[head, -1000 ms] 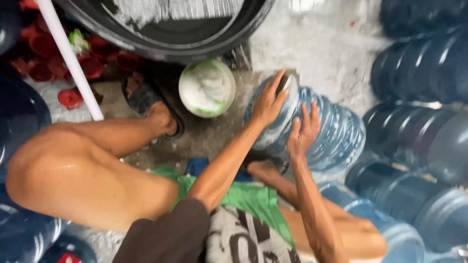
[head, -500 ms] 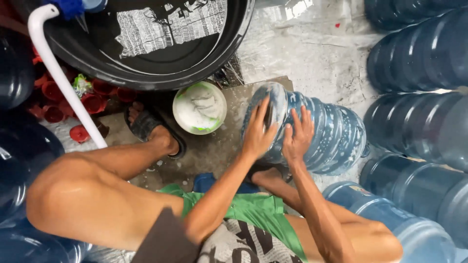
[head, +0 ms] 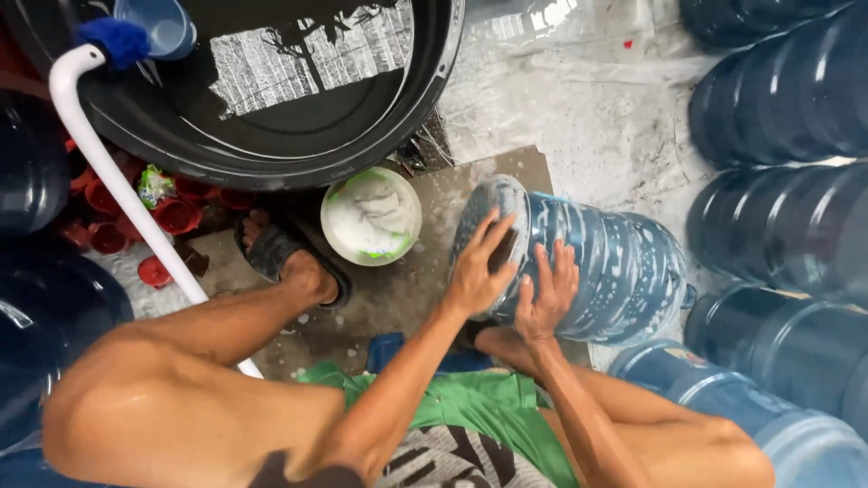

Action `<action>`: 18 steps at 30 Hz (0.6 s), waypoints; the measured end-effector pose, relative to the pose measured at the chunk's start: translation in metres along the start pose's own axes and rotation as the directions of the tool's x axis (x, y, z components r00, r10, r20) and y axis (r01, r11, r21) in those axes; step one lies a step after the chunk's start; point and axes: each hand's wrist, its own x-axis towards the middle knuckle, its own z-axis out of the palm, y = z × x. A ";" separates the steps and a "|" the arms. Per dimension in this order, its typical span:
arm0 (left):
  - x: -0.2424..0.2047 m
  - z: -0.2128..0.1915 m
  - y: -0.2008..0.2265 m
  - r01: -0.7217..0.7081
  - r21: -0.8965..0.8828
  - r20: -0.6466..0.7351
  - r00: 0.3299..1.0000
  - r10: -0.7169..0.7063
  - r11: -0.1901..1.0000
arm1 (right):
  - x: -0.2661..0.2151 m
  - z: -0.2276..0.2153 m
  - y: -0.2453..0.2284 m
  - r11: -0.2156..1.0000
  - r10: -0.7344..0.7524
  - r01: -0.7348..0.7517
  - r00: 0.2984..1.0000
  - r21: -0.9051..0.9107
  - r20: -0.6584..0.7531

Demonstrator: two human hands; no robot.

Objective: The person sits on the floor and scrubs the exterior of a large blue water jug with a soapy sponge. They rotate the jug to clean different sides, repeatedly dipping the sponge into a small bucket of soapy water to maintain suds.

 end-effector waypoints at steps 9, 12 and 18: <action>0.045 -0.001 0.000 0.192 -0.027 0.012 0.981 -0.192 0.981 | 0.006 0.009 -0.004 0.997 0.069 -0.071 0.995 -0.025 -0.069; 0.024 0.015 0.017 -0.001 0.258 0.061 0.998 -0.016 0.966 | 0.001 0.010 -0.005 0.996 0.066 -0.071 0.994 -0.055 -0.086; 0.154 0.045 -0.069 0.214 0.385 0.042 0.968 -0.248 0.898 | 0.019 0.017 0.005 0.999 0.054 -0.053 0.986 0.005 -0.157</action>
